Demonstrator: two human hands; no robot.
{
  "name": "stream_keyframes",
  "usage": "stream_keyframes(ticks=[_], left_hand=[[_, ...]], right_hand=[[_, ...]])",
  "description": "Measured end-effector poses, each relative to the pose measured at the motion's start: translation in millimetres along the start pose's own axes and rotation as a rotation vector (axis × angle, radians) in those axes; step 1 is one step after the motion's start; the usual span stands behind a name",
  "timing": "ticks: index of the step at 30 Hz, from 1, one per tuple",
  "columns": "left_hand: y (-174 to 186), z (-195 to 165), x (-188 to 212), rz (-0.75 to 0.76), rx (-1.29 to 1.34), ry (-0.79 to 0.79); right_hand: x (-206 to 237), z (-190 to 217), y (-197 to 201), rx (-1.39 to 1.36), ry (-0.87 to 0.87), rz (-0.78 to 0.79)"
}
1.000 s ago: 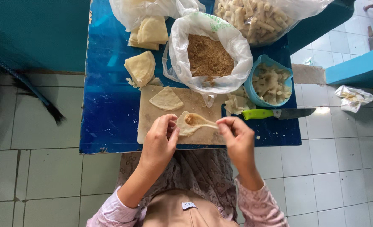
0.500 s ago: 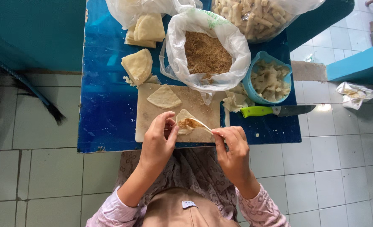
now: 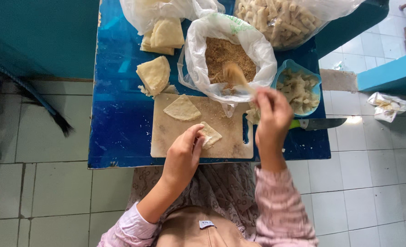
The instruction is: The person pinches pieces from a block of dough, flattens them on a cutting board, spoons brown sugar filling onto the dough, folds and pinches the dough closed into filled pastries, and stacks the finished pastries on the board, placing dough scraps in a bowl.
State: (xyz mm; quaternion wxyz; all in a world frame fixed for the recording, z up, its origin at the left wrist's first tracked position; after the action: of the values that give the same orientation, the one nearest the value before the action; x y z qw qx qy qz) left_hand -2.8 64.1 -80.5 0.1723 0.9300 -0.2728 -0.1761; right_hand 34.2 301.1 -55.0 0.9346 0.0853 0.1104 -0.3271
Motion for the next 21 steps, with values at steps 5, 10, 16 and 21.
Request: stream_keyframes(ticks=[5, 10, 16, 21], left_hand=[[4, -9, -2, 0.006, -0.159, -0.043], [7, -6, -4, 0.029, -0.187, -0.024], [7, -7, -4, 0.057, -0.204, -0.050], [6, -1, -8, 0.073, -0.204, -0.004]], right_hand=[[-15, 44, -41, 0.750, 0.500, 0.081], [43, 20, -64, 0.862, 0.136, 0.530], [59, 1, -62, 0.513, -0.177, 0.495], [60, -9, -66, 0.297, -0.319, 0.460]])
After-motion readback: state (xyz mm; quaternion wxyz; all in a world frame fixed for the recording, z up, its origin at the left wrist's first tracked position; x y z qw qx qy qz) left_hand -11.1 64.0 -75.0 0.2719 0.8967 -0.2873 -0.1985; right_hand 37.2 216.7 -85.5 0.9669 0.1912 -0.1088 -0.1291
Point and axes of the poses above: each hand's wrist, its own x-axis away from the middle knuckle, its own y-axis out of the back of the hand, z = x × y, the point moved 7 cm from there along -x, towards the middle knuckle, and after that the axes turned 8 degrees about z, right-handed, at the moved point
